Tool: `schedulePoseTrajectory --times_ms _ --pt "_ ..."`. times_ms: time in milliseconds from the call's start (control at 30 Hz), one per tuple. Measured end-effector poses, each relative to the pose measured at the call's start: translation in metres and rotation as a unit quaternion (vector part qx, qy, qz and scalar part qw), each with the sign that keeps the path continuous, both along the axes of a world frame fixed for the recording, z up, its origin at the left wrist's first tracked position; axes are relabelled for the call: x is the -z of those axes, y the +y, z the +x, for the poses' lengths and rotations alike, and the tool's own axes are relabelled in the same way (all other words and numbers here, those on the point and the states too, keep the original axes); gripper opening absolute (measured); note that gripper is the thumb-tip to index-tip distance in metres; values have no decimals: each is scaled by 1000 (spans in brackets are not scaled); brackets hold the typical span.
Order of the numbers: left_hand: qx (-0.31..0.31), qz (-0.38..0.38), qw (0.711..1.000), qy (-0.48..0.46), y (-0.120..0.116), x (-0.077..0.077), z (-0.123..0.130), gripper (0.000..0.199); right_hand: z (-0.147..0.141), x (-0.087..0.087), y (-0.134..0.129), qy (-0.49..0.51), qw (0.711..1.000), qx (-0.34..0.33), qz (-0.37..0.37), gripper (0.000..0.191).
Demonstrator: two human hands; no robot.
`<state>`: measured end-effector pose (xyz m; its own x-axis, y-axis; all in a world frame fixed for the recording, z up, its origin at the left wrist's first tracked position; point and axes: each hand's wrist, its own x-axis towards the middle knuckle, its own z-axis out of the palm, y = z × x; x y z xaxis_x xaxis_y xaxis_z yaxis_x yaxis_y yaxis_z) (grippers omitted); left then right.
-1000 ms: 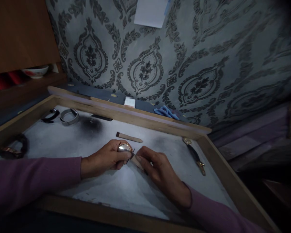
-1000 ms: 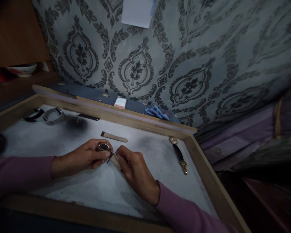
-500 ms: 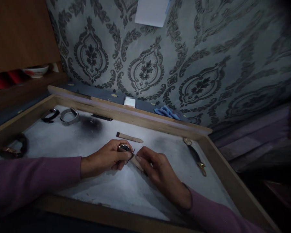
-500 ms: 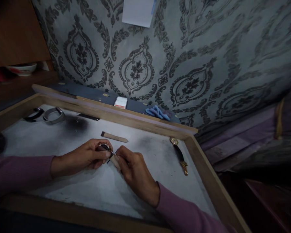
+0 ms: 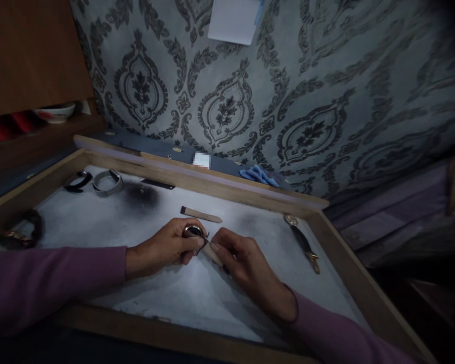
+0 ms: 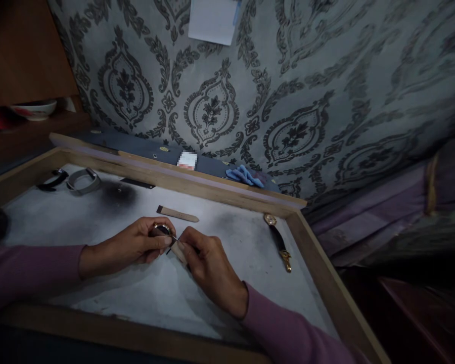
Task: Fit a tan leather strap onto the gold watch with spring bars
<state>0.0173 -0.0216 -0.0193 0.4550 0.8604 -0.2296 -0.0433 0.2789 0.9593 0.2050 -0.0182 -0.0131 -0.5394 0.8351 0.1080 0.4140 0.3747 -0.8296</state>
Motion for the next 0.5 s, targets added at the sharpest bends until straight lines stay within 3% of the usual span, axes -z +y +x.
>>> schedulePoseTrajectory --times_ms 500 --pt "-1 -6 1000 11 2 -3 1 16 0 -2 -2 -14 1000 3 2 19"
